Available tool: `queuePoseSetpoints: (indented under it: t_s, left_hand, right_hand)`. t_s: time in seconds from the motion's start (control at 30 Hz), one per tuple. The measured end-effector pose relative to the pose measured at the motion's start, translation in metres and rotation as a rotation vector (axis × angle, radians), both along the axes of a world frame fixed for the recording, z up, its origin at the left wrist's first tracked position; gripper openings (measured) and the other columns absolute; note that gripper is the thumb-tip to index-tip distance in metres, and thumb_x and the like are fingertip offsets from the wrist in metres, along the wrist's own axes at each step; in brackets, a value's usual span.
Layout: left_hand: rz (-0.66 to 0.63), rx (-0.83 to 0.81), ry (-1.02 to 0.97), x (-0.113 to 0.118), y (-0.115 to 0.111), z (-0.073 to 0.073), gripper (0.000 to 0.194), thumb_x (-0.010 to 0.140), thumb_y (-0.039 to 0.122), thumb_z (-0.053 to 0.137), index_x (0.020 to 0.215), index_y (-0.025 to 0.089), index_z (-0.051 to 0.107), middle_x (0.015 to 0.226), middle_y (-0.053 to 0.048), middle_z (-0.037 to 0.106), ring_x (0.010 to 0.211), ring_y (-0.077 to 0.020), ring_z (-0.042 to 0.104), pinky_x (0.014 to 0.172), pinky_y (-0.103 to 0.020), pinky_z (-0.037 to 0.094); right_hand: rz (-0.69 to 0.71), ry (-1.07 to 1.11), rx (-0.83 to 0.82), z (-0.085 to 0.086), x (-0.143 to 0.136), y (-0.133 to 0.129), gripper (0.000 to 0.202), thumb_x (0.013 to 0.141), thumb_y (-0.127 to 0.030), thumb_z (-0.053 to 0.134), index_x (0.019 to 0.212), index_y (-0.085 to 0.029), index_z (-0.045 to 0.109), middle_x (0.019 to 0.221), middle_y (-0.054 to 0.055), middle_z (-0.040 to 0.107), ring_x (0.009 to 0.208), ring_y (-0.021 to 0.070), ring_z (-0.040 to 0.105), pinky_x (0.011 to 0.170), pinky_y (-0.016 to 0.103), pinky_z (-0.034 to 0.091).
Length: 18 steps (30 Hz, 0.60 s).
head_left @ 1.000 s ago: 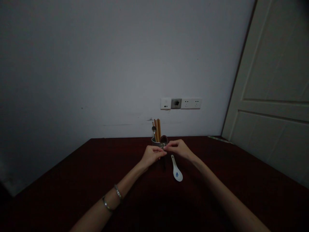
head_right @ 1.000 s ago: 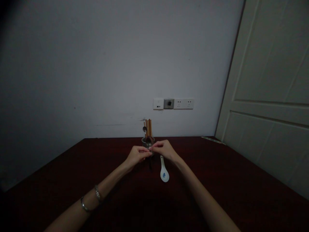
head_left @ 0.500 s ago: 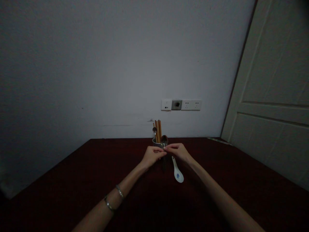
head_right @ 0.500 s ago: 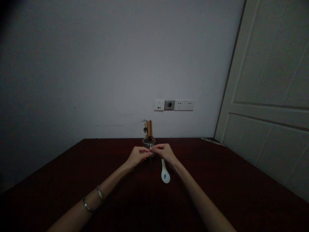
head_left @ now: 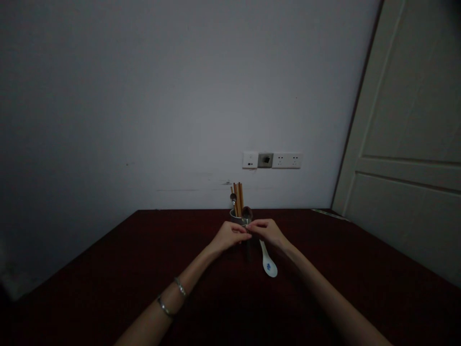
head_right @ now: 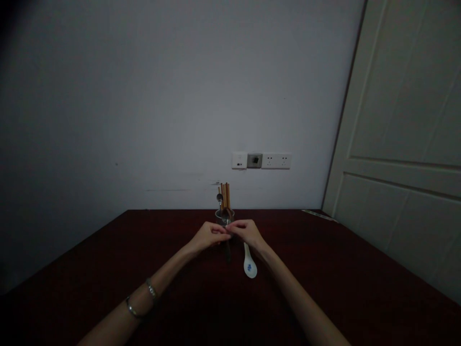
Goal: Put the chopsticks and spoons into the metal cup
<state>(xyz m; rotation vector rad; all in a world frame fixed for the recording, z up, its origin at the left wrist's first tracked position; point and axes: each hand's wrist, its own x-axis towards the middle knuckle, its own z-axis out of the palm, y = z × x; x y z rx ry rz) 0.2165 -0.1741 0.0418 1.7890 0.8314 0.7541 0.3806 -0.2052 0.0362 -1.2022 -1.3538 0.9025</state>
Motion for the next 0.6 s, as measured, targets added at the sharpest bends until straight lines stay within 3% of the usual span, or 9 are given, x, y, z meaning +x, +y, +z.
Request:
queuePoseSetpoints:
  t_s: [0.1,0.27,0.47,0.6]
  left_hand:
    - [0.002,0.03,0.063,-0.006,0.006,0.001,0.032,0.06,0.04,0.07,0.073,0.011,0.069,0.047,0.003,0.051,0.041,-0.0062,0.038,0.042,-0.02,0.025]
    - [0.163,0.101,0.048,-0.018,0.028,-0.003,0.031,0.061,0.041,0.068,0.065,0.009,0.068,0.045,0.001,0.051,0.042,-0.0076,0.04,0.044,-0.021,0.027]
    - [0.317,0.115,-0.033,-0.028,0.059,-0.025,0.036,0.059,0.039,0.07,0.077,0.009,0.066,0.057,0.0,0.055,0.05,-0.0087,0.045,0.048,-0.02,0.032]
    - [0.383,0.122,-0.071,-0.027,0.068,-0.04,0.044,0.057,0.035,0.073,0.092,0.009,0.063,0.068,0.0,0.054,0.058,-0.0096,0.049,0.053,-0.02,0.037]
  right_hand:
    - [-0.051,0.032,-0.005,0.0,0.007,0.005,0.035,0.056,-0.044,0.07,0.069,-0.012,0.069,0.053,0.002,0.058,0.046,0.0084,0.042,0.044,0.023,0.028]
    - [-0.208,0.135,0.029,0.016,0.024,0.034,0.041,0.054,-0.048,0.07,0.076,-0.014,0.07,0.055,0.001,0.058,0.046,0.0096,0.043,0.045,0.024,0.032]
    - [-0.329,0.173,0.152,0.047,0.027,0.081,0.043,0.052,-0.05,0.069,0.078,-0.015,0.07,0.085,0.007,0.066,0.078,0.0164,0.056,0.061,0.025,0.041]
    - [-0.345,0.092,0.128,0.043,0.022,0.105,0.042,0.05,-0.049,0.07,0.075,-0.015,0.071,0.087,0.008,0.068,0.086,0.0206,0.057,0.065,0.028,0.042]
